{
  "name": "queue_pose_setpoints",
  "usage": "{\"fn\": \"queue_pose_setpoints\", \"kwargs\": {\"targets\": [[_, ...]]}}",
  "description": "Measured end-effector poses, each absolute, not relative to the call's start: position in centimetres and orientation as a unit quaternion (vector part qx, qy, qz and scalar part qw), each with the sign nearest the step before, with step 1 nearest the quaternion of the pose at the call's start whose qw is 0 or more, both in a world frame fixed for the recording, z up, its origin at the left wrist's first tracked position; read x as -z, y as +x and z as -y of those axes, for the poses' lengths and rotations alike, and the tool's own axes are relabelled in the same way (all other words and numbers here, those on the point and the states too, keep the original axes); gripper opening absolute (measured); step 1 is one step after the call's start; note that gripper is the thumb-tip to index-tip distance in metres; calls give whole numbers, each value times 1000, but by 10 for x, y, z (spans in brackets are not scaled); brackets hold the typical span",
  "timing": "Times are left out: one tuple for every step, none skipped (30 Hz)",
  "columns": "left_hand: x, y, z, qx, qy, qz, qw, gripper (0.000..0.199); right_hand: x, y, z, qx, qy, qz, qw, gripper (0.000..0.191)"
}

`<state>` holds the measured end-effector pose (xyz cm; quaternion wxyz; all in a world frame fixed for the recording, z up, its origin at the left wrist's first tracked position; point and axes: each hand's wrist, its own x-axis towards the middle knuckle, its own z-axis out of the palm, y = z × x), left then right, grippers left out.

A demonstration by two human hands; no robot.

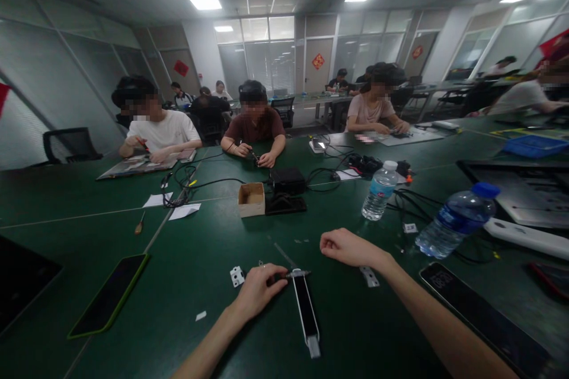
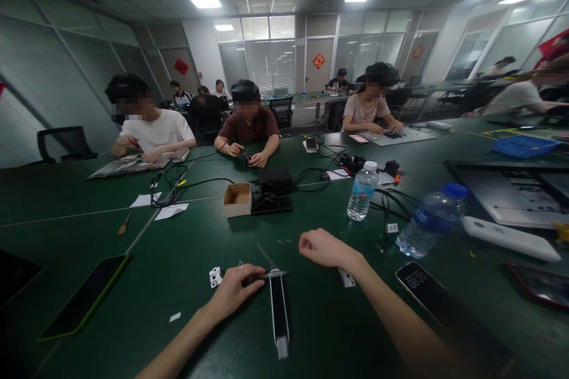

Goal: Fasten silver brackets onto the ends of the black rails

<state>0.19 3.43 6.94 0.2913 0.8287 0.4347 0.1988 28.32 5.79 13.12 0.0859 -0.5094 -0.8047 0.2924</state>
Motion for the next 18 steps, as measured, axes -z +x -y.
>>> {"fn": "queue_pose_setpoints", "kwargs": {"targets": [[-69,1,-35,-205,828,-433,292,21,-134,291,-60,-279,-525,799,96,20],[-68,1,-35,-210,826,-433,293,21,-136,299,-62,-266,-540,792,103,20],[-67,0,-36,-215,824,-433,296,21,-137,305,-64,-254,-554,786,106,20],[-67,0,-36,-220,821,-433,299,21,-137,310,-65,-244,-565,781,106,20],[-66,0,-37,-223,819,-434,302,21,-136,313,-67,-236,-573,779,99,20],[-66,0,-37,-227,816,-435,306,21,-134,315,-68,-227,-576,780,88,20],[-66,1,-37,-231,812,-437,310,21,-131,315,-70,-220,-578,782,75,19],[-66,1,-38,-235,808,-439,315,22,-127,315,-72,-213,-579,785,62,18],[-66,1,-38,-238,804,-442,319,22,-124,314,-74,-206,-581,786,50,17],[-67,1,-38,-240,800,-445,323,22,-121,314,-77,-201,-586,784,41,16],[-67,1,-38,-242,797,-448,326,22,-119,314,-79,-195,-593,780,36,15],[-67,1,-38,-242,794,-450,328,23,-118,315,-82,-188,-604,774,33,16],[-67,1,-38,-243,793,-452,328,23,-117,316,-85,-180,-616,767,29,17],[-67,1,-38,-244,792,-453,327,23,-117,319,-87,-171,-629,758,24,18],[-67,1,-38,-244,792,-454,326,23,-117,321,-89,-165,-641,750,16,18],[-67,1,-38,-244,793,-454,326,23,-116,323,-89,-161,-651,741,7,17],[-67,1,-38,-244,793,-453,326,23,-115,325,-90,-161,-661,733,-4,16],[-67,1,-38,-244,793,-452,326,23,-114,326,-90,-163,-668,726,-15,13]]}}
